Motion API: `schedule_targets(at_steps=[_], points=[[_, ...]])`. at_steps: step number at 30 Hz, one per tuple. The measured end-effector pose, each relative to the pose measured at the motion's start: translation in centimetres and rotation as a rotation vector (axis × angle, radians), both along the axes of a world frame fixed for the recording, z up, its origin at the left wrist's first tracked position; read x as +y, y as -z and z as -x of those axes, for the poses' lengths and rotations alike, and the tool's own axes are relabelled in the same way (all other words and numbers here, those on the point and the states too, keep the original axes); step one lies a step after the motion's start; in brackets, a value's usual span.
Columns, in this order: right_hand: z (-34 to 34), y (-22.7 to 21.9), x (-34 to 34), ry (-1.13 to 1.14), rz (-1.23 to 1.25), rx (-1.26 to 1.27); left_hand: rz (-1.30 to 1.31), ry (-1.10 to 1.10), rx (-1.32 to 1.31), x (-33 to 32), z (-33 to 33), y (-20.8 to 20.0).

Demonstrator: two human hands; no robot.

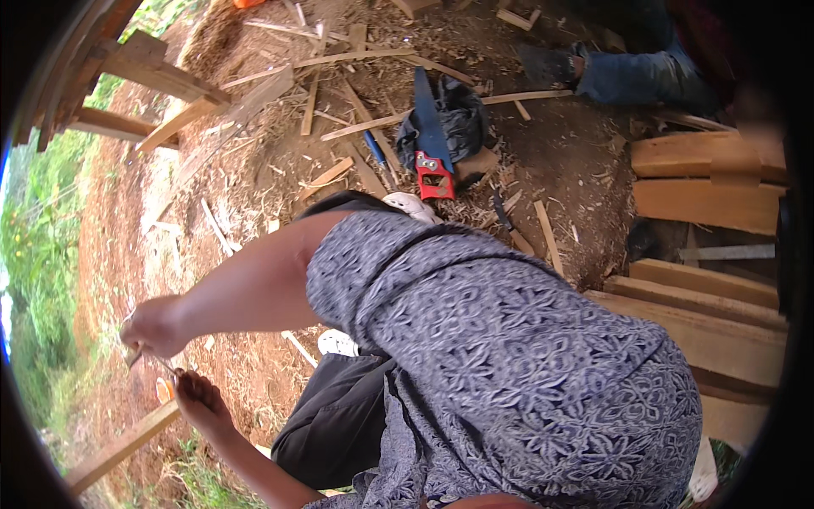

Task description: The person sits on the ground and uses a knife to shave thin strips from a small piece of wood. They repeatedly scrape the blade along the wood to create shavings, occasionally inspecting the piece and adjusting their grip.

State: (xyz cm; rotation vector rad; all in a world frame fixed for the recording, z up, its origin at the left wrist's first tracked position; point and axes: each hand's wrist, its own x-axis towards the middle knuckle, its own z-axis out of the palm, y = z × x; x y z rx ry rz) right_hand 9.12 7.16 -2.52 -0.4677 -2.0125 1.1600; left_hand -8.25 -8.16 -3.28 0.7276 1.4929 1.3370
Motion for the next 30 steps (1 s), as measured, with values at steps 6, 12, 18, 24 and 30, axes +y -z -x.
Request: schedule_targets(at_steps=[6, 12, 18, 24, 30], points=[[-7.9, 0.7, 4.5, 0.052, 0.009, -0.039, 0.087, -0.009, 0.297, 2.6, -9.4, -4.2], [-12.8, 1.1, 8.6, 0.256, 0.016, 0.100, 0.036, 0.327, 0.235, 6.6, -14.2, -6.6], [-16.7, 1.4, 9.0, 0.354, -0.012, -0.007, 0.047, 0.395, 0.043, 8.7, -15.8, -3.7], [-20.1, 2.5, 8.6, 0.316, -0.040, -0.031, 0.114, 0.302, 0.073, 7.8, -12.5, 0.6], [-26.6, 1.6, 7.3, 0.437, 0.211, -0.030, 0.194, 0.363, 0.011, 5.1, -10.4, 0.5]])
